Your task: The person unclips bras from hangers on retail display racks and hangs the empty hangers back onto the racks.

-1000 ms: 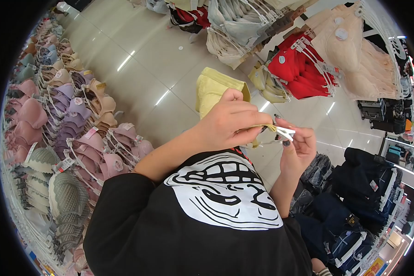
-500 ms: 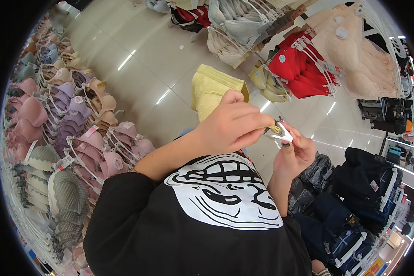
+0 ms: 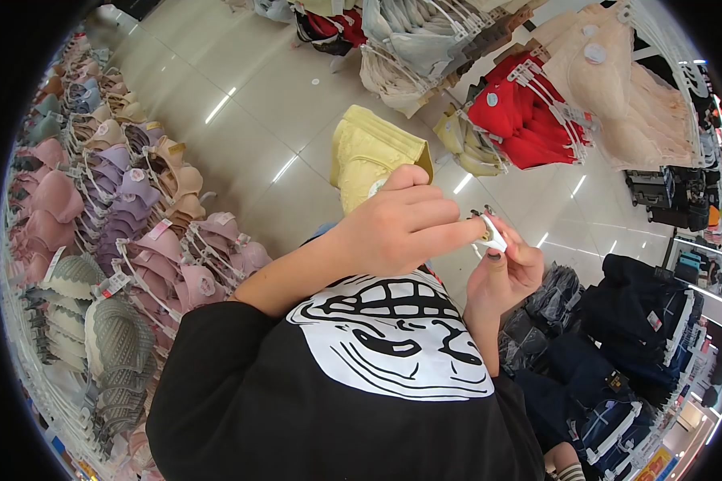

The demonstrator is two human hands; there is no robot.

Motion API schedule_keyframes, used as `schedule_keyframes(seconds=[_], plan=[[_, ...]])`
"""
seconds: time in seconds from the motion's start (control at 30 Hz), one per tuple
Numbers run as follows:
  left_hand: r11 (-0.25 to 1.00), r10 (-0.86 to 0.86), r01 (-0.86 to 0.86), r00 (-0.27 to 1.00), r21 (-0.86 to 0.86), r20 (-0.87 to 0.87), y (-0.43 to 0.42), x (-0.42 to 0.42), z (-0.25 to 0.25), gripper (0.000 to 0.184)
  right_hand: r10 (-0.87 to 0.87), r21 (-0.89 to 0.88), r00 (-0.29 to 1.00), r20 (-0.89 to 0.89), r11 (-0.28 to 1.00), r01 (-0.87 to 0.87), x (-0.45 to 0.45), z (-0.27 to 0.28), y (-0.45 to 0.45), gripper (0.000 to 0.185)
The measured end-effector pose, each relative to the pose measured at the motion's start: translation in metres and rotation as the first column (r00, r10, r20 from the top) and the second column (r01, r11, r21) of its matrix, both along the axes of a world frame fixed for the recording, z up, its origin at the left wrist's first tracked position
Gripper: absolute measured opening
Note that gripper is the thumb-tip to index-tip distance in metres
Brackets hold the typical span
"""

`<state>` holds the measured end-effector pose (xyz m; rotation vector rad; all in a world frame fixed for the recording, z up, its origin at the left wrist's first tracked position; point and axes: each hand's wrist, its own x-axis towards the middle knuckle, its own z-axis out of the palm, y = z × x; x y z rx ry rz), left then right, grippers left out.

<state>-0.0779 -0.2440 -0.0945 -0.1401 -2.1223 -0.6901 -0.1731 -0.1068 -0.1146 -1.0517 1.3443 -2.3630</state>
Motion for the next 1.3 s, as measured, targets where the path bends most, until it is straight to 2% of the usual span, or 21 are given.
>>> schedule_keyframes(seconds=[0.17, 0.23, 0.33, 0.47, 0.67, 1.03, 1.3], plan=[[0.997, -0.046, 0.050, 0.996, 0.064, -0.070, 0.002, -0.004, -0.006, 0.021, 0.014, 0.011, 1.000, -0.010, 1.000, -0.014, 0.000, -0.001, 0.001, 0.017], [0.992, -0.086, 0.088, 0.996, 0.090, -0.026, 0.001, -0.002, -0.005, 0.020, 0.019, 0.017, 0.999, -0.041, 1.000, -0.019, -0.002, 0.000, 0.001, 0.017], [0.982, -0.131, 0.127, 0.991, 0.143, 0.022, -0.001, 0.002, -0.004, 0.024, 0.088, 0.011, 0.996, 0.022, 0.996, -0.088, -0.004, 0.001, 0.006, 0.017], [0.973, -0.143, 0.126, 0.987, 0.192, 0.078, -0.004, 0.004, 0.002, 0.028, 0.139, -0.011, 0.990, -0.029, 0.990, -0.139, -0.008, -0.003, 0.007, 0.017], [0.959, -0.148, 0.132, 0.988, 0.252, 0.043, -0.001, 0.002, 0.001, 0.026, 0.157, -0.002, 0.985, -0.067, 0.988, -0.157, -0.011, -0.001, 0.009, 0.014], [0.974, -0.132, 0.125, 0.991, 0.190, 0.024, 0.004, 0.001, 0.004, 0.020, 0.125, 0.010, 0.978, -0.169, 0.992, -0.125, -0.012, 0.001, 0.008, 0.013], [0.984, -0.111, 0.111, 0.994, 0.142, -0.004, 0.004, -0.003, 0.003, 0.017, 0.108, 0.019, 0.980, -0.165, 0.994, -0.106, -0.012, 0.000, 0.009, 0.014]])
